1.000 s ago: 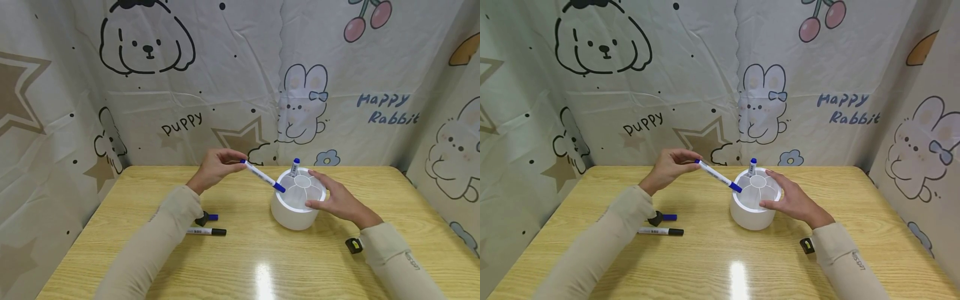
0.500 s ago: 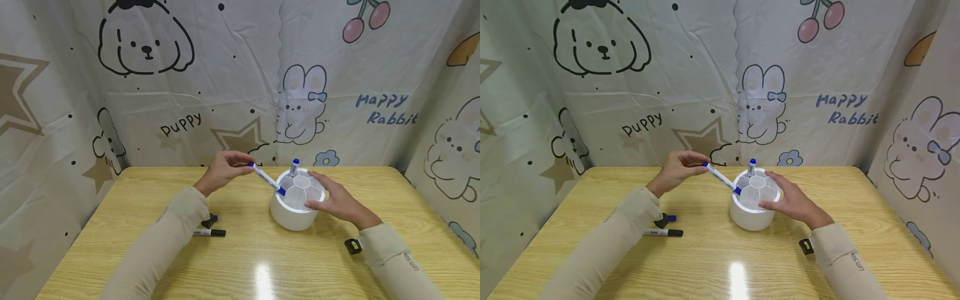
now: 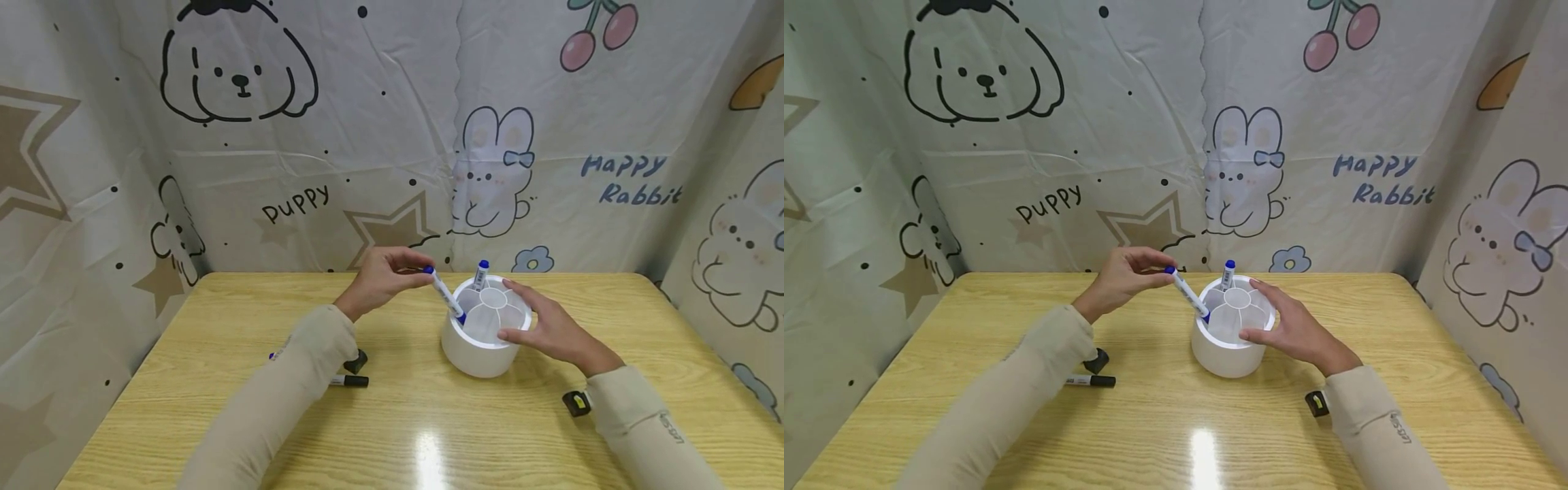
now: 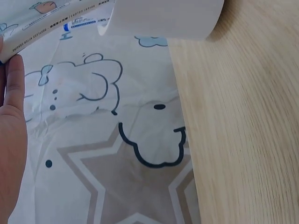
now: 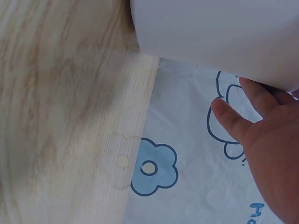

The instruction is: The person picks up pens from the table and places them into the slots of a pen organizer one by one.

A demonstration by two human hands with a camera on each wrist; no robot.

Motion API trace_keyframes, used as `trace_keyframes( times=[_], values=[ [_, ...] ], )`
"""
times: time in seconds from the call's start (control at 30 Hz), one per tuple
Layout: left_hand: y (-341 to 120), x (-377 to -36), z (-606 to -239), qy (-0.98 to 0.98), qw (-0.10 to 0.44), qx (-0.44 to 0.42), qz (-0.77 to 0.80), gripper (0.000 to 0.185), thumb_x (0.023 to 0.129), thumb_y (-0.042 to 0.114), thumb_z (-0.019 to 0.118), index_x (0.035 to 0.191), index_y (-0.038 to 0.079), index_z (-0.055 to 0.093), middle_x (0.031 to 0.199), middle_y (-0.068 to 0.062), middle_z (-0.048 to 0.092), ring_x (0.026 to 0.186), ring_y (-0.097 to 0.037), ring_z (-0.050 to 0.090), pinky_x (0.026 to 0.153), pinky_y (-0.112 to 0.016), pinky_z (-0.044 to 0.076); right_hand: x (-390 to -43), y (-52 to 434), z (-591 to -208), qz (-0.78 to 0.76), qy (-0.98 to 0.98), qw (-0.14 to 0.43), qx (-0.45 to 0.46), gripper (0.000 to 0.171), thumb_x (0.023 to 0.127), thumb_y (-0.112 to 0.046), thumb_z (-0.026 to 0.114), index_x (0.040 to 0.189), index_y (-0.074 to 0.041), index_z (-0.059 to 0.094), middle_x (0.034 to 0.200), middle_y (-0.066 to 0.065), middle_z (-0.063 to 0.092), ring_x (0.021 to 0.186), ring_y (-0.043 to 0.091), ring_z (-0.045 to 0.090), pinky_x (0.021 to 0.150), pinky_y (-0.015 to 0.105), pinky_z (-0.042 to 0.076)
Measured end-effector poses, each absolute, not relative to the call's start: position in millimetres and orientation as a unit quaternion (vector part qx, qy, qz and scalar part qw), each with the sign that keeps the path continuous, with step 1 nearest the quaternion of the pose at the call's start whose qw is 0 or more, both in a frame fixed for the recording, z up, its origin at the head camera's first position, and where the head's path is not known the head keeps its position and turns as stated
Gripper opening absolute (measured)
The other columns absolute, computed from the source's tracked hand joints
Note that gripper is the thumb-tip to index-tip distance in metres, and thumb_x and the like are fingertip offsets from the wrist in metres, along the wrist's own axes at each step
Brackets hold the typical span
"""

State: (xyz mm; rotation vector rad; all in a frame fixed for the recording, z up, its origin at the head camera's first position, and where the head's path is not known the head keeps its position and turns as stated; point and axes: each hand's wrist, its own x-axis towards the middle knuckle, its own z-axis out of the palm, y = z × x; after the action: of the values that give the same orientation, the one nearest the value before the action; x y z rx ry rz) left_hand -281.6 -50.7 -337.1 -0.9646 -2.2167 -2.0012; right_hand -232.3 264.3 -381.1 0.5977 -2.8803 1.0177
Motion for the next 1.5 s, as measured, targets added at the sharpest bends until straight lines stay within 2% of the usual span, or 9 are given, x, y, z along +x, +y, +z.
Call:
trace_keyframes(
  times=[0.2, 0.6, 0.93, 1.1, 1.5],
  values=[
    [-41.8, -277.6, -337.5, -0.703, -0.027, -0.307, -0.641, 0.024, 0.087, -0.004, 0.074, 0.11, -0.007, 0.071, 0.108, -0.018, 0.071, 0.098, -0.023, 0.07, 0.085, -0.035, 0.059, -232.0, 264.2, -381.3, 0.328, -0.925, 0.01, 0.19, 0.095, 0.084, -0.038, 0.081, 0.156, -0.005, 0.029, 0.156, 0.028, 0.031, 0.137, 0.052, 0.035, 0.103, 0.07, 0.035],
    [-44.3, -273.3, -345.3, -0.742, -0.062, -0.281, -0.606, 0.027, 0.087, 0.004, 0.077, 0.114, 0.0, 0.072, 0.112, -0.01, 0.072, 0.103, -0.02, 0.069, 0.087, -0.03, 0.057, -231.9, 264.4, -381.4, 0.333, -0.924, 0.01, 0.187, 0.095, 0.084, -0.039, 0.081, 0.157, -0.007, 0.029, 0.156, 0.027, 0.032, 0.137, 0.051, 0.037, 0.103, 0.07, 0.035],
    [-77.9, -269.4, -354.3, -0.735, -0.063, -0.295, -0.608, 0.032, 0.086, -0.003, 0.077, 0.117, -0.004, 0.07, 0.11, -0.014, 0.071, 0.103, -0.031, 0.07, 0.087, -0.034, 0.058, -231.5, 263.9, -379.6, 0.332, -0.924, 0.009, 0.192, 0.095, 0.084, -0.039, 0.081, 0.156, -0.006, 0.03, 0.155, 0.028, 0.033, 0.135, 0.051, 0.038, 0.102, 0.07, 0.036],
    [-99.6, -263.3, -357.1, -0.747, -0.081, -0.286, -0.594, 0.032, 0.087, -0.001, 0.076, 0.119, -0.003, 0.07, 0.113, -0.013, 0.071, 0.102, -0.026, 0.07, 0.088, -0.034, 0.057, -230.8, 262.7, -380.5, 0.328, -0.926, 0.008, 0.188, 0.095, 0.085, -0.04, 0.08, 0.157, -0.005, 0.029, 0.155, 0.028, 0.033, 0.136, 0.052, 0.037, 0.103, 0.071, 0.035],
    [-156.8, -248.1, -372.0, -0.769, -0.104, -0.24, -0.583, 0.035, 0.089, 0.002, 0.075, 0.122, -0.006, 0.067, 0.119, -0.02, 0.068, 0.112, -0.043, 0.063, 0.087, -0.032, 0.057, -221.0, 268.5, -378.9, 0.316, -0.925, 0.028, 0.211, 0.094, 0.085, -0.034, 0.081, 0.155, 0.001, 0.029, 0.155, 0.029, 0.032, 0.131, 0.051, 0.043, 0.101, 0.07, 0.037]
  ],
)
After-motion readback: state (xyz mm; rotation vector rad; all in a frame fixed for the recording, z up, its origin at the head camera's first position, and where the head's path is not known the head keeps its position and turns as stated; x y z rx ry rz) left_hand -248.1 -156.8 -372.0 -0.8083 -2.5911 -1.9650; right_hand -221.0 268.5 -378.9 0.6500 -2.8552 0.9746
